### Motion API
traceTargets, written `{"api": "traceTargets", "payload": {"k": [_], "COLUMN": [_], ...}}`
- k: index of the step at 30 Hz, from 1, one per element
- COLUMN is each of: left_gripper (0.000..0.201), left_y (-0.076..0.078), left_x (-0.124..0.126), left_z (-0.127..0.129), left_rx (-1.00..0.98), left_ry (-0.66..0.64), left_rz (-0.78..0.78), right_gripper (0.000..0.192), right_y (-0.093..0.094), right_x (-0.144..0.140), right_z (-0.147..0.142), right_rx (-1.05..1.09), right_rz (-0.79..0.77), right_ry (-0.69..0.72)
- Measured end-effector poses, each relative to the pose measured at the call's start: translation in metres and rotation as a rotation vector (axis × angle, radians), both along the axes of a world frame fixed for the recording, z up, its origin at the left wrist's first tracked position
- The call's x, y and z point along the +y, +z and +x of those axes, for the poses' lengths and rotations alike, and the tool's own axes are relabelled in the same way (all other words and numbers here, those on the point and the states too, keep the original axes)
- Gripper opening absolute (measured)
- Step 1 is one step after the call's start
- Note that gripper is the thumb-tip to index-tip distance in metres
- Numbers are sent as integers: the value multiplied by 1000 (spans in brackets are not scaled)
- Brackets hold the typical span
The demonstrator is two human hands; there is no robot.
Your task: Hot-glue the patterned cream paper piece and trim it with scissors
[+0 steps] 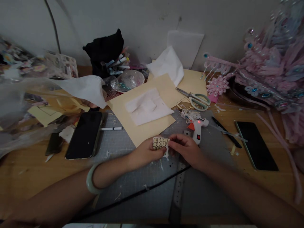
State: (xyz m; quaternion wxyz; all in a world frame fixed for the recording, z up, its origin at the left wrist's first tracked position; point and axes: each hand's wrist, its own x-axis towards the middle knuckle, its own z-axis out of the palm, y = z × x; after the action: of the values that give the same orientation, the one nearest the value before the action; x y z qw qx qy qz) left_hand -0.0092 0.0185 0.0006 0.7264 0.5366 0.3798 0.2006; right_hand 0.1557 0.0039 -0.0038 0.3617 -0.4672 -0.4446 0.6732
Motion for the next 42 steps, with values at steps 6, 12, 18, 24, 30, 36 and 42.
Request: {"api": "traceTargets", "payload": {"k": [6,12,18,24,30,36,42], "left_gripper": [23,21,19,20,21,21,22], "left_y": [3,2,-4,-4,-3,0,-3], "left_x": [1,2,4,6,5,5,5], "left_z": [0,0,-1,-2,-1,-1,-1], "left_rx": [75,73,-20,-27,-39,-32,-4], "left_ry": [92,155,204,194,208,180,163], "left_rz": [163,176,59,37,-54,-131,-120], "right_gripper": [13,12,25,21,17,18,17], "right_y": [-2,3,3,4,5,3,2], "right_x": [-2,0,2,1,-1,2,3], "right_z": [1,-1,-2,-2,0,2,4], "right_rx": [-107,-96,-10,-22,-12,29,59], "right_rz": [88,83,-4,-15,2,-78,-127], "right_ry": [52,31,-16,-17,3,23,37]}}
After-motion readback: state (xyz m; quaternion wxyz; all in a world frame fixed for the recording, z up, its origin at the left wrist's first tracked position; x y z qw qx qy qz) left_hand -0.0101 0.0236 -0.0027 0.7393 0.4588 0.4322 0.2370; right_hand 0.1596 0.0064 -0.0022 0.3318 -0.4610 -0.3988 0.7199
